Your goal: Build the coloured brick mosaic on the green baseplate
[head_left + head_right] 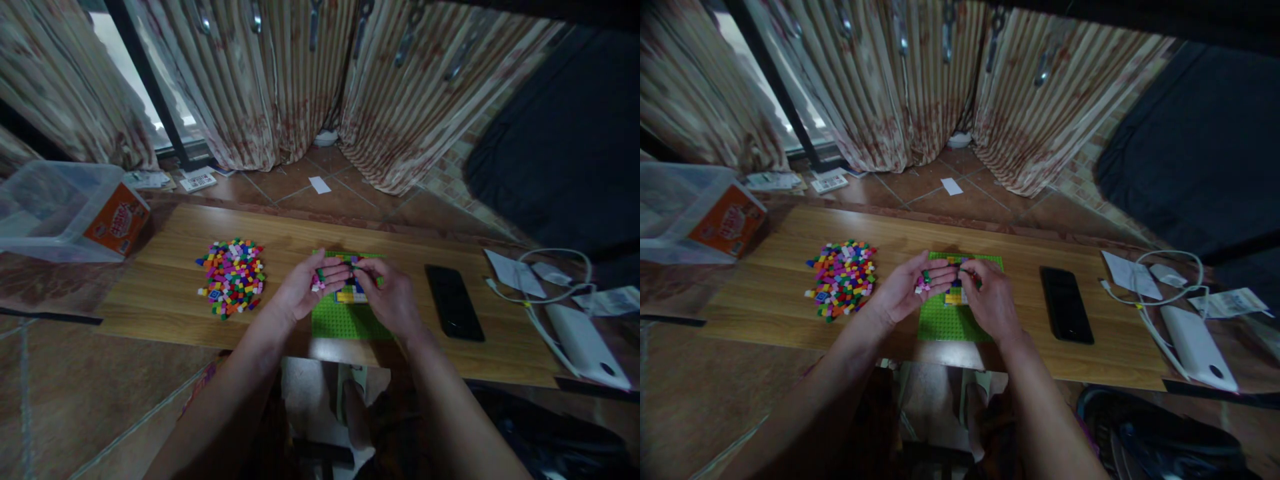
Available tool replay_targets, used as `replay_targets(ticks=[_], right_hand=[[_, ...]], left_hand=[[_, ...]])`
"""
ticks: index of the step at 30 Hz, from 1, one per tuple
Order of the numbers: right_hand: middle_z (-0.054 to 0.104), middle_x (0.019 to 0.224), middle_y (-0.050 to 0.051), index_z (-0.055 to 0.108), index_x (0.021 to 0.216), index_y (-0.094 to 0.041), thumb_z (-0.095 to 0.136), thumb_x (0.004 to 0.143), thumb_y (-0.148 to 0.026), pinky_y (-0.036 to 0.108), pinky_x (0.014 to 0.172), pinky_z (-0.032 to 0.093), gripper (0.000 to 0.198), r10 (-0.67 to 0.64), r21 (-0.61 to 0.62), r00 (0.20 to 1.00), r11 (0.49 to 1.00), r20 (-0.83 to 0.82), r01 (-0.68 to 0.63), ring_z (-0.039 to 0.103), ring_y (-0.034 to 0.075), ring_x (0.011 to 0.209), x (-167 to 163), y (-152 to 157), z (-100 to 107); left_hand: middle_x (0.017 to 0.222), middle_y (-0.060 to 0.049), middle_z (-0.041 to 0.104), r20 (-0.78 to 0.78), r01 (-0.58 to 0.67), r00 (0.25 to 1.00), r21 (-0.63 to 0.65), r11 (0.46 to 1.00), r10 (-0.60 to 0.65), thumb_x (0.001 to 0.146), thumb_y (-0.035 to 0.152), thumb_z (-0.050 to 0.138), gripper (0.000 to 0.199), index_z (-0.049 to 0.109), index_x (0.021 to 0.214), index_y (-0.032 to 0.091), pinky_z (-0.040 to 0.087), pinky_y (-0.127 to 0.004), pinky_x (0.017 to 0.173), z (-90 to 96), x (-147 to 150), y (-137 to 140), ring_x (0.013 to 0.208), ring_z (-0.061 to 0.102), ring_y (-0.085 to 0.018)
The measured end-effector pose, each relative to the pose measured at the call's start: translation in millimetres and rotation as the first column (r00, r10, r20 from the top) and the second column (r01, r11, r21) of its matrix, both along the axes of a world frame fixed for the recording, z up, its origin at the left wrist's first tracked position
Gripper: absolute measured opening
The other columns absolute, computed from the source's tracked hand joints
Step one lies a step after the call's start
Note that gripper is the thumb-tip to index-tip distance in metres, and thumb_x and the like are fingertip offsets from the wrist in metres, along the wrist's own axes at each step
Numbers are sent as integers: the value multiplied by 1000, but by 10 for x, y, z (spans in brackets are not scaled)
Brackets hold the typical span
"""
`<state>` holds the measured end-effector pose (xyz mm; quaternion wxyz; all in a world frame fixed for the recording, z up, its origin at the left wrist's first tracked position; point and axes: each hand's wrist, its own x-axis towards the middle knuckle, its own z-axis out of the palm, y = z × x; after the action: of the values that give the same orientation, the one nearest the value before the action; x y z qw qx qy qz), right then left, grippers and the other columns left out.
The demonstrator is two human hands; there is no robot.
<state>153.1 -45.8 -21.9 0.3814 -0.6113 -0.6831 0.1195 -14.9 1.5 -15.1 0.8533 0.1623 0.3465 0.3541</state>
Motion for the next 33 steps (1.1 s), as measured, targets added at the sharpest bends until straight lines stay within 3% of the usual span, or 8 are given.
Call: replay_targets(ticks=[4,8,12,15,24,33], right_hand=[[69,81,2,66,88,-21,54,88,-29,31,69,47,14,-6,-63,999,998,-39,3,62,18,72,94,-28,-33],[71,86,3,67,91,-22,54,88,-28,34,73,49,15,17,-142,999,990,-49,-24,65,19,77,100,-48,-70],[69,93,4,70,88,-25,57,87,-29,40,86,47,14,35,-81,999,996,12,-34,61,23,93,67,-28,-126],[65,101,5,74,86,-26,63,84,-31,43,92,44,12,-39,-31,999,999,-20,38,57,24,101,48,-2,-204],[60,116,6,77,82,-29,69,79,-37,50,100,37,12,-204,-63,967,978,-150,197,50,27,114,-21,-8,-362],[58,120,6,77,81,-30,68,80,-38,54,102,35,12,-196,-48,976,980,-99,192,47,28,118,-13,-27,-379]], left_hand=[[76,-9,68,-98,-102,990,-10,995,100,89,17,52,18,64,79,10,54,-25,75,-15,2,17,69,65,-12],[72,-7,66,-138,-124,983,5,992,123,86,12,54,14,63,76,11,53,-23,70,-32,13,19,65,63,-10],[70,-7,66,-136,-103,985,0,995,102,86,11,53,14,62,76,11,52,-22,68,-34,25,16,65,63,-10],[72,-8,67,-149,-107,983,-1,994,105,86,11,53,14,63,76,11,51,-22,69,-27,25,15,66,63,-10],[68,-6,65,-209,-49,976,20,999,52,87,12,52,16,63,74,14,50,-22,65,-50,16,21,63,61,-10],[68,-6,65,-227,-45,972,48,998,55,88,11,52,19,64,73,10,50,-22,64,-2,20,-3,59,61,-10]])
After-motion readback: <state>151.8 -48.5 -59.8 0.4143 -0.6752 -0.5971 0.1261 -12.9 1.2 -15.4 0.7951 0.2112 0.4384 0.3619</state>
